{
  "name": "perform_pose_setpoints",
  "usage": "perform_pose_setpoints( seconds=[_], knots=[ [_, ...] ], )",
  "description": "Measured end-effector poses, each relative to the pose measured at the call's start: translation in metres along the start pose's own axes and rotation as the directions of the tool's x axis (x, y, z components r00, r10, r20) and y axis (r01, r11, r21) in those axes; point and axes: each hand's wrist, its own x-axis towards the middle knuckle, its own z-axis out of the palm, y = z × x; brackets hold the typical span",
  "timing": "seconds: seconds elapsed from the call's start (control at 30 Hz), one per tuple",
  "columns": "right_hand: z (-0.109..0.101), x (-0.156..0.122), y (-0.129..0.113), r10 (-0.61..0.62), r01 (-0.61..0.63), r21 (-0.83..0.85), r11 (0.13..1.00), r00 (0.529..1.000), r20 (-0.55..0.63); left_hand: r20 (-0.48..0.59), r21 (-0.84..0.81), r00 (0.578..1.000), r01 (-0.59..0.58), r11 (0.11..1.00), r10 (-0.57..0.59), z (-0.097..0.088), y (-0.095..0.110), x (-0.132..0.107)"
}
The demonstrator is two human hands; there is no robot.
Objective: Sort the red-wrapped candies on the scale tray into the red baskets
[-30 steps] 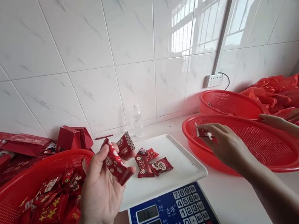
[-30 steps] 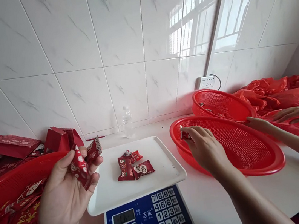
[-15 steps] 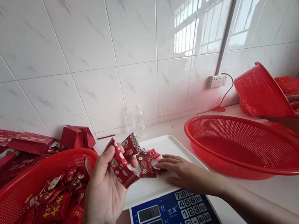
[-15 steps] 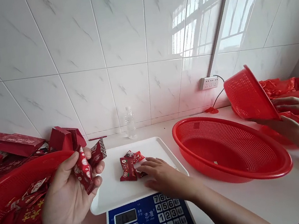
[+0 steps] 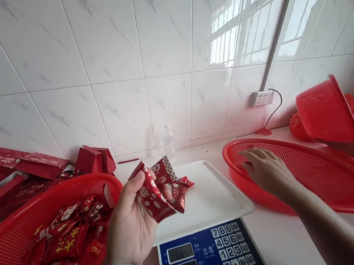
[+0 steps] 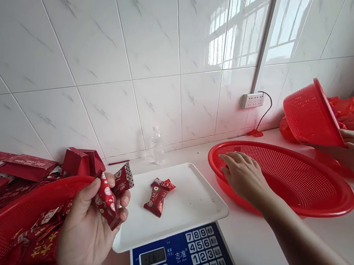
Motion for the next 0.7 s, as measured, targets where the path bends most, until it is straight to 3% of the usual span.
perform_pose_setpoints(
  seconds=[0.07, 0.13, 0.27, 0.33, 0.43, 0.53, 0.7],
  knots=[
    [0.008, -0.001, -0.010, -0.040, 0.039, 0.008, 0.999, 0.993, 0.112, 0.043, 0.002, 0.999, 0.017, 1.000, -0.017, -0.002, 0.000, 0.000],
    [0.019, -0.003, -0.034, -0.134, 0.121, 0.064, 0.991, 0.955, 0.264, 0.077, 0.003, 0.996, 0.034, 0.999, -0.035, -0.005, 0.001, 0.000],
    [0.041, 0.002, -0.093, -0.332, 0.259, 0.210, 0.943, 0.795, 0.507, 0.098, 0.022, 0.994, 0.037, 0.999, -0.039, -0.005, 0.002, -0.002],
    [0.047, 0.009, -0.114, -0.397, 0.297, 0.265, 0.917, 0.723, 0.565, 0.097, 0.038, 0.995, 0.017, 0.999, -0.020, -0.003, 0.002, -0.003],
    [0.054, 0.017, -0.132, -0.490, 0.354, 0.338, 0.872, 0.653, 0.578, 0.074, 0.059, 0.997, -0.003, 0.998, -0.002, 0.000, 0.002, -0.006],
    [0.058, 0.014, -0.138, -0.564, 0.403, 0.397, 0.824, 0.640, 0.521, 0.029, 0.053, 0.999, -0.031, 0.998, 0.029, 0.003, 0.001, -0.006],
    [0.065, -0.001, -0.137, -0.584, 0.413, 0.446, 0.794, 0.720, 0.374, 0.042, 0.084, 0.999, -0.019, 0.996, 0.015, 0.001, -0.002, -0.003]
  ],
)
